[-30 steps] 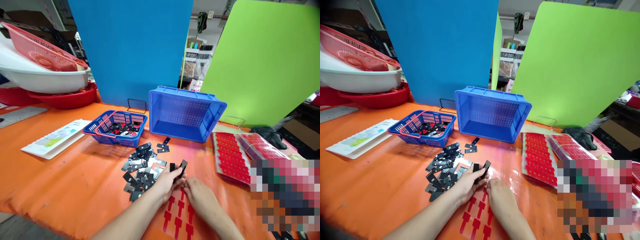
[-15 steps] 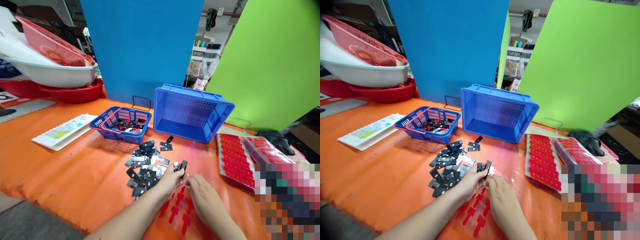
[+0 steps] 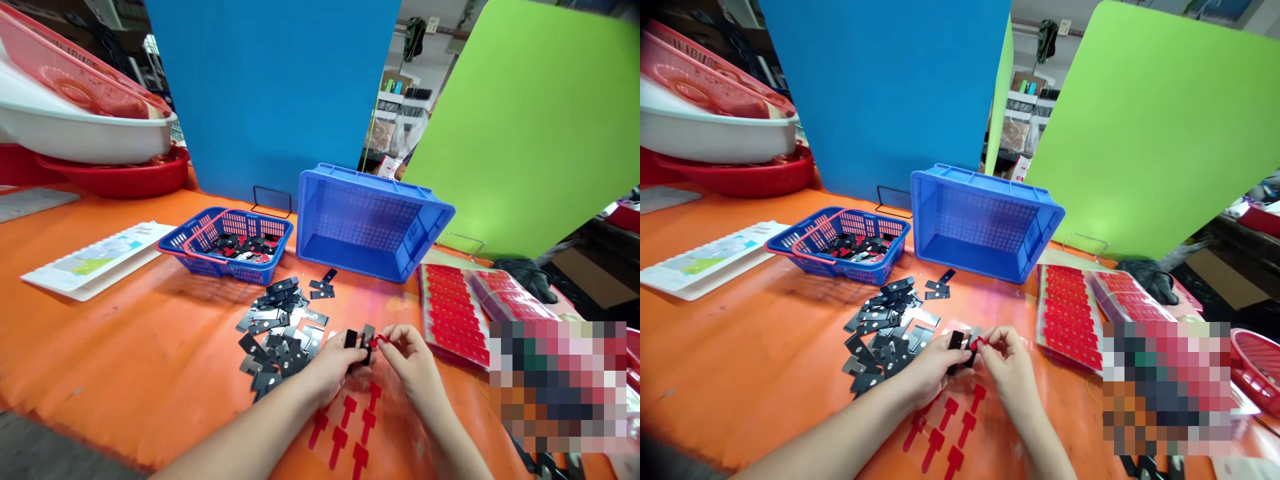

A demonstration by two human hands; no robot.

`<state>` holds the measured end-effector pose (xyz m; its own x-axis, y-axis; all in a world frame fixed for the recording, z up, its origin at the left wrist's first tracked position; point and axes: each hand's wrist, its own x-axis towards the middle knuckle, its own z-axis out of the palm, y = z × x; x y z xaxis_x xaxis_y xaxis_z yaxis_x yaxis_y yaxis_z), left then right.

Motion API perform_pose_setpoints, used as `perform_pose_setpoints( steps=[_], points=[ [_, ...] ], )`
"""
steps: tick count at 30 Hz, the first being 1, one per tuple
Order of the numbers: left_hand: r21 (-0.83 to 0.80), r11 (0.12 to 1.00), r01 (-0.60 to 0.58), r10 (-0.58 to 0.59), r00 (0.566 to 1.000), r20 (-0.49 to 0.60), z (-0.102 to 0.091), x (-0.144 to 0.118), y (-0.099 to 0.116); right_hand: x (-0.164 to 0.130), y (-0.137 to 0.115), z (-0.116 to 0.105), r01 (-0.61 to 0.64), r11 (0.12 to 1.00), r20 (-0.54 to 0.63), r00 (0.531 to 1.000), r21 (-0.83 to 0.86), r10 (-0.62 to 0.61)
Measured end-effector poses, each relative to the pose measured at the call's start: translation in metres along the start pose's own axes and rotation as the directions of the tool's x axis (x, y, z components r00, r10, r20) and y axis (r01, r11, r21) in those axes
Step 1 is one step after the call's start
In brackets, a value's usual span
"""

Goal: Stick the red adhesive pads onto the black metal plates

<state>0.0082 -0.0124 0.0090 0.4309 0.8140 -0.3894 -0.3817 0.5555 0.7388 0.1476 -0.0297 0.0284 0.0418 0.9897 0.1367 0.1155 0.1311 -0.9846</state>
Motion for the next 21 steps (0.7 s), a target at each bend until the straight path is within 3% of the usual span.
perform_pose_setpoints(
  steps=[6, 15, 21],
  points=[
    [-0.005, 0.999, 0.034, -0.033, 0.999, 0.021, 0.001, -0.004, 0.004, 0.003, 0.008, 0.0, -0.033, 0.999, -0.002, 0.999, 0.041, 0.033],
    [0.034, 0.998, 0.05, -0.051, 0.998, 0.025, 0.002, -0.006, 0.007, 0.002, 0.01, 0.0, 0.027, 0.971, 0.039, 0.999, -0.238, -0.018],
    [0.026, 0.998, 0.064, -0.064, 0.998, 0.011, 0.002, -0.006, 0.008, 0.0, 0.008, 0.0, 0.062, 0.942, 0.08, 0.996, -0.331, -0.037]
  ],
)
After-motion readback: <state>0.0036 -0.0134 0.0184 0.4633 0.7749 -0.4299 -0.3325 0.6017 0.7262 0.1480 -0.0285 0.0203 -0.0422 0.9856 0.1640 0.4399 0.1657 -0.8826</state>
